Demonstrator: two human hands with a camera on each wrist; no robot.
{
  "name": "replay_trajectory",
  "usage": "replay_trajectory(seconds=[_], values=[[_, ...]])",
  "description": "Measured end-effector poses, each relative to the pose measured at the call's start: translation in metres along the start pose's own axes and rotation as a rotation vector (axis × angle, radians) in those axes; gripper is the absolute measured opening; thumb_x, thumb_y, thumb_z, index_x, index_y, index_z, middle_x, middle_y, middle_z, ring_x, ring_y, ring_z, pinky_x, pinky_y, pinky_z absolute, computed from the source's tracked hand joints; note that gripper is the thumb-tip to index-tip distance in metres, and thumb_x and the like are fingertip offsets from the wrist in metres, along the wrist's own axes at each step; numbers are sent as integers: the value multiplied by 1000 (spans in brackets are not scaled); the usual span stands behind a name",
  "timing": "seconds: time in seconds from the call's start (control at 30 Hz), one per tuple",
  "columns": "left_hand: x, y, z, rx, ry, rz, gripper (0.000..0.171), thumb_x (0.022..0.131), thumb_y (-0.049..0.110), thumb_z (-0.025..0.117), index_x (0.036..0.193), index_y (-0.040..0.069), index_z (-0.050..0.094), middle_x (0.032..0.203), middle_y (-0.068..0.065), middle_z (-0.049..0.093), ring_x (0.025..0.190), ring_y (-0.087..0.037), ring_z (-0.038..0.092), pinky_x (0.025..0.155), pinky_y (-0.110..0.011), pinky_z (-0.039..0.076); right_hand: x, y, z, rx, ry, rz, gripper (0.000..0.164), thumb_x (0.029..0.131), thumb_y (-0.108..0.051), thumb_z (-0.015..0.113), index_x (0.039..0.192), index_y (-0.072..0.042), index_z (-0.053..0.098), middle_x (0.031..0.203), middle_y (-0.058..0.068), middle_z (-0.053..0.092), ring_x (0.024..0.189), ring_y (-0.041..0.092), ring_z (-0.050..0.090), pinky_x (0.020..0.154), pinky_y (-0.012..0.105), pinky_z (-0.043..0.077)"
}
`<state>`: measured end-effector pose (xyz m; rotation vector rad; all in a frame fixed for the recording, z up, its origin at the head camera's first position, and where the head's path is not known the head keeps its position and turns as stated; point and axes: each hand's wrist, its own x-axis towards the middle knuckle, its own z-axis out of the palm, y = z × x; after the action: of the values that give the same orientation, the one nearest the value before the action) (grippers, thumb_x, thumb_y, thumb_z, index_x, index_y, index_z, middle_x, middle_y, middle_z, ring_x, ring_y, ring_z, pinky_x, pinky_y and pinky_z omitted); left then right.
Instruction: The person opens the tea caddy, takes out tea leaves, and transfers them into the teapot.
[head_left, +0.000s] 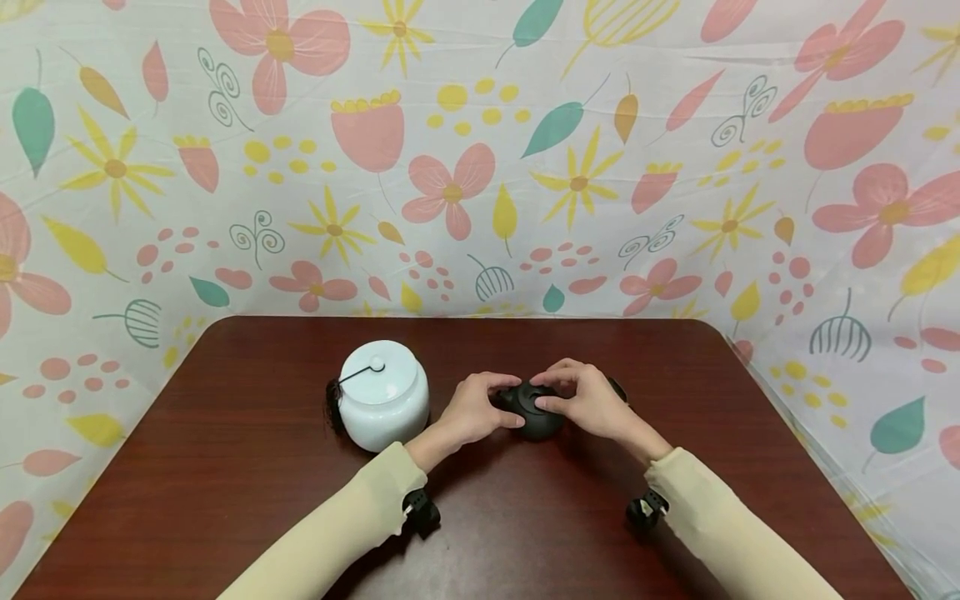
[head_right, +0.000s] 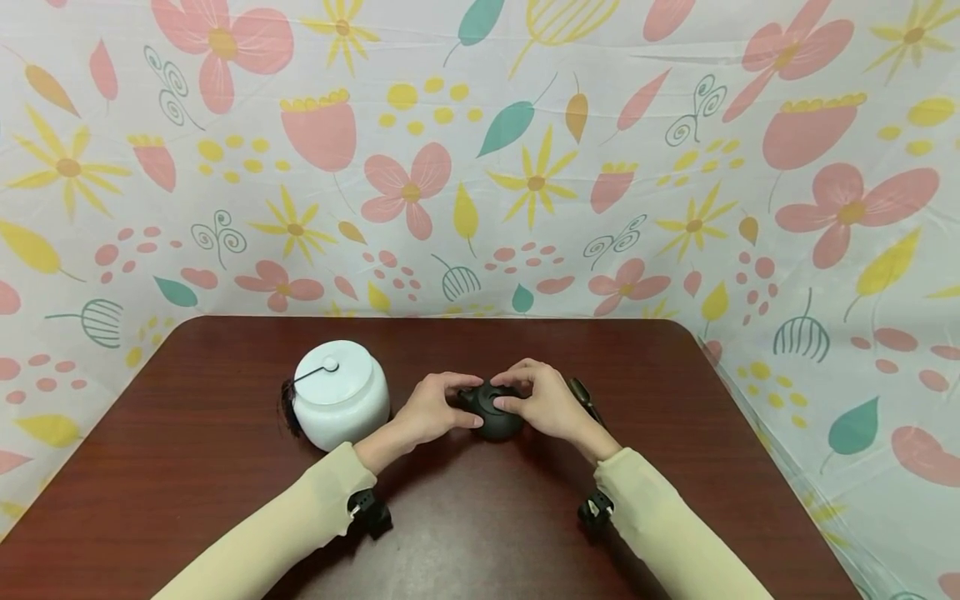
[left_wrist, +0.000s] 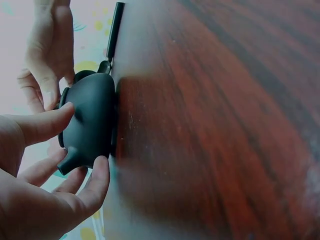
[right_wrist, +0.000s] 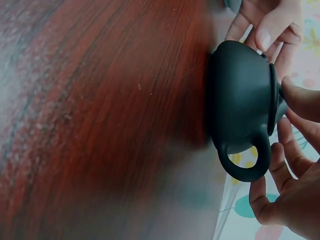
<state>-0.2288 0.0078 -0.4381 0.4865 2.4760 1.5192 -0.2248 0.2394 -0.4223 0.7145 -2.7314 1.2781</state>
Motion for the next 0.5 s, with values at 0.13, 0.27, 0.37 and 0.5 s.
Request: replay_trajectory(seconds=[0.13,0.27,0.37,0.5], values=[[1,-1,0,-4,5,-3,56,82,11,92,135,15,73,137,-5,67,128,-29,61,105,-48,49,3,0,1,9,-12,-1,28,92,-7,83,120,-6,80,107,2,67,98,25,63,83,43,53],[3,-2,0,-9,8,-5,56,82,10,93,134,16,74,136,-5,67,128,-29,61,104,-48,50,4,1,2,18,-18,-9,28,93,-7,82,120,-5,79,106,3,68,96,25,62,80,39,52],[4,-3,0,-14,9,-8,56,81,9,93,133,17,74,134,-4,69,127,-28,62,104,-48,50,4,2,2,21,-22,-3,28,93,-7,82,121,-5,79,107,4,68,95,24,62,79,37,52],[4,-4,0,-17,12,-11,55,80,9,94,132,18,75,133,-3,69,127,-28,62,104,-48,50,5,3,3,3,-14,-1,27,92,-8,83,119,-6,80,106,2,69,96,24,62,80,39,52]])
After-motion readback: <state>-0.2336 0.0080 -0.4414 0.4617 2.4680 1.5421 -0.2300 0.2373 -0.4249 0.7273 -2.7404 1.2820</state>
